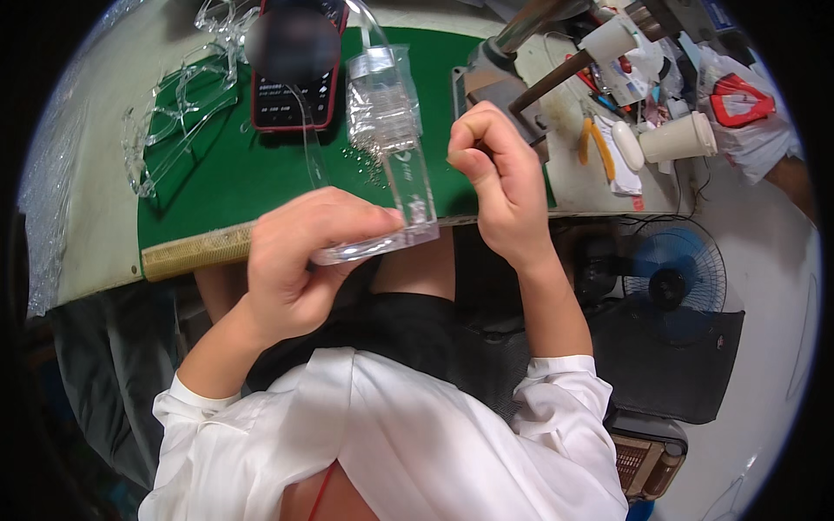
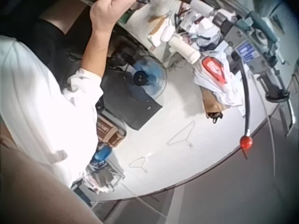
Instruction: The person assembles clear eyeglass frames by hand, inserting small metal components into the frame arms and repeatedly checking the fit. The person handles multiple frames one at a time, placing completed units on the green mat.
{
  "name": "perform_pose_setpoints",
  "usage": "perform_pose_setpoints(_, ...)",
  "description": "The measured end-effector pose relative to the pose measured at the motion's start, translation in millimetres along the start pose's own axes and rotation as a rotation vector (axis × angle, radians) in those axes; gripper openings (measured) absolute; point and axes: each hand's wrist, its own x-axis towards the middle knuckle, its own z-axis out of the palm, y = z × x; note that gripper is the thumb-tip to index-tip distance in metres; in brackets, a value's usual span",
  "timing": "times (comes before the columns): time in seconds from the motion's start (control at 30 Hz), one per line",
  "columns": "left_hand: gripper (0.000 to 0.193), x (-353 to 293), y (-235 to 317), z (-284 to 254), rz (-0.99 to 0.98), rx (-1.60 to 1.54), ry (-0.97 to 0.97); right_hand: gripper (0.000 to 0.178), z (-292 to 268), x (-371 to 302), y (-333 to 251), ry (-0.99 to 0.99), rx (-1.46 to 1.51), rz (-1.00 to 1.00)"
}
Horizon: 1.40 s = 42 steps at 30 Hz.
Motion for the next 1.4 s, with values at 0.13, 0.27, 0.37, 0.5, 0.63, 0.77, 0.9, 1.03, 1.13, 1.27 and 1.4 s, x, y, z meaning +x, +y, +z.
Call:
perform_pose_setpoints(0.13,0.033,7.0,-2.4,13.2,-0.042,-0.094,0.002,0.031,-12.3,8.6,-39.0,-0.040,-0.066,-0.420)
perform_pose_setpoints(0.27,0.033,7.1,-0.1,11.9,-0.075,-0.089,-0.048,0.033,-13.9,11.6,-49.0,-0.057,-0.184,-0.457)
perform_pose_setpoints(0.37,0.035,6.9,-1.1,11.5,-0.042,-0.079,-0.040,0.030,-9.1,7.6,-47.0,-0.005,-0.117,-0.404)
perform_pose_setpoints(0.5,0.037,7.4,-2.4,7.7,-0.043,-0.027,-0.063,0.026,-6.4,5.1,-47.0,0.032,-0.112,-0.373)
perform_pose_setpoints(0.63,0.037,6.6,-0.3,5.3,-0.074,-0.015,-0.092,0.024,-13.9,6.4,-43.8,-0.012,-0.160,-0.440)
perform_pose_setpoints(0.77,0.035,5.7,1.2,6.2,-0.138,-0.050,-0.120,0.024,-16.8,7.4,-42.2,-0.031,-0.187,-0.483)
perform_pose_setpoints(0.9,0.033,5.5,1.6,7.3,-0.138,-0.055,-0.103,0.024,-15.3,8.4,-41.6,-0.033,-0.162,-0.471)
perform_pose_setpoints(1.03,0.033,5.3,3.8,8.0,-0.150,-0.063,-0.101,0.025,-8.6,5.5,-38.6,0.010,-0.103,-0.448)
perform_pose_setpoints(1.13,0.034,6.3,4.3,7.7,-0.124,-0.039,-0.091,0.027,-4.1,1.5,-39.2,0.053,-0.057,-0.398)
perform_pose_setpoints(1.27,0.035,5.3,2.5,7.4,-0.073,0.018,-0.082,0.029,-2.8,-1.4,-40.4,0.065,-0.037,-0.343)
perform_pose_setpoints(1.4,0.036,5.4,-0.3,7.9,-0.067,0.054,-0.092,0.031,-1.2,-4.1,-37.3,0.083,0.011,-0.294)
